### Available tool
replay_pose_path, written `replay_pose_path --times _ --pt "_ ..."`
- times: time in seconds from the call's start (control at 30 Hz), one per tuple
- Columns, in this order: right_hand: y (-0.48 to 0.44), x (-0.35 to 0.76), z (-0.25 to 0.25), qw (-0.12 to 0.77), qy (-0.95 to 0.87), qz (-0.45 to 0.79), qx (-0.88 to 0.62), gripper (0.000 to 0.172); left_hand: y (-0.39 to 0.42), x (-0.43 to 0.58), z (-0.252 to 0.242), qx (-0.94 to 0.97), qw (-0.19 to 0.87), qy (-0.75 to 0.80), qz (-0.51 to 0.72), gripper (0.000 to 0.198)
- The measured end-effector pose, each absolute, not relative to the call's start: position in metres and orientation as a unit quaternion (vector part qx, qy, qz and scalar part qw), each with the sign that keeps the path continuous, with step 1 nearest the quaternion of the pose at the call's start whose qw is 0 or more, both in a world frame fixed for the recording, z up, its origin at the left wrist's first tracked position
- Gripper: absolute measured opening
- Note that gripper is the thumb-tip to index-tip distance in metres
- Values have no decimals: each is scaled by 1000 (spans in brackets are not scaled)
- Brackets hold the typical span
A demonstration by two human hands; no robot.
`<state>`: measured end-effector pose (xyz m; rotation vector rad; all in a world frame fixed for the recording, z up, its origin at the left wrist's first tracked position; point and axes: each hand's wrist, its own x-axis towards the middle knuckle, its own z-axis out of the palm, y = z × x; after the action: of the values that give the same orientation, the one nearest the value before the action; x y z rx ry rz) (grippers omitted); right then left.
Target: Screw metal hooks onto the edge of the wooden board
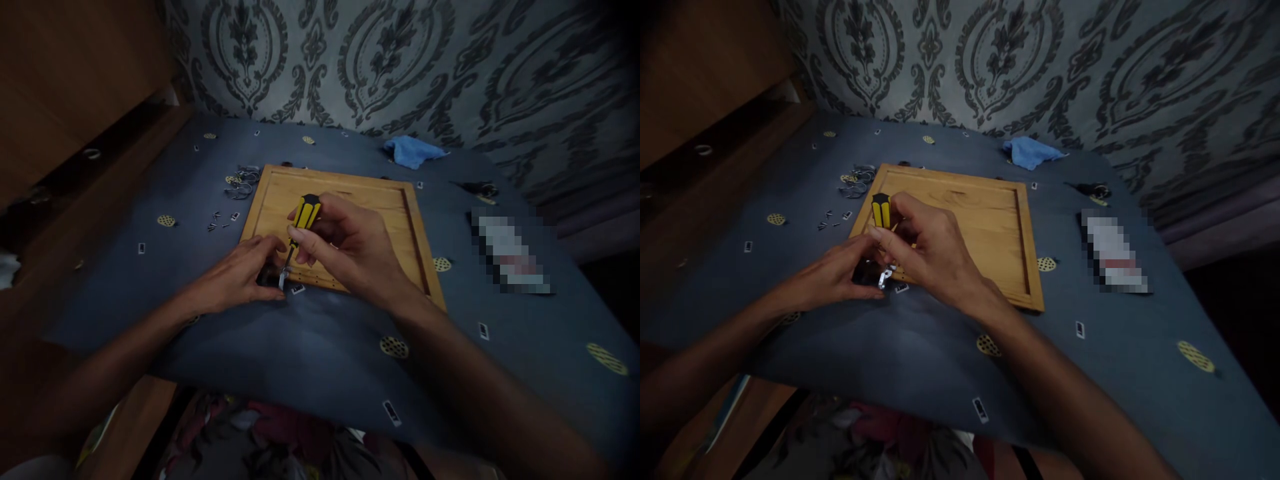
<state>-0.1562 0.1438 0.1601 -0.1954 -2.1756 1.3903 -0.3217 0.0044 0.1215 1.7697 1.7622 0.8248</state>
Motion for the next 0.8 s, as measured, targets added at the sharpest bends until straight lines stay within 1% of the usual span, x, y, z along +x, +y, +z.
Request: replay_pose_path --times 0.13,0.27,0.33,0.47,0.5,0.57,0.7,0.8 --pt "140 -158 158 293 -778 550 -79 38 4 -320 124 648 258 649 304 45" --pt "139 -158 161 281 -778 555 -90 42 5 -320 128 647 262 651 297 44" --pt "141 -157 165 268 -773 570 -74 39 5 -320 128 645 265 652 297 47" --pt "145 -153 174 229 -775 588 -20 25 5 -321 125 644 263 656 294 54" --pt "146 -152 175 222 -777 589 -12 24 5 -321 125 645 260 656 295 54" --pt "147 -152 175 222 -785 578 -14 28 5 -321 125 647 258 654 295 52" --pt "145 -154 170 267 -810 518 -63 37 5 -320 127 650 260 652 291 43" --pt "142 -156 165 278 -810 507 -94 40 5 -319 128 648 258 654 293 43"
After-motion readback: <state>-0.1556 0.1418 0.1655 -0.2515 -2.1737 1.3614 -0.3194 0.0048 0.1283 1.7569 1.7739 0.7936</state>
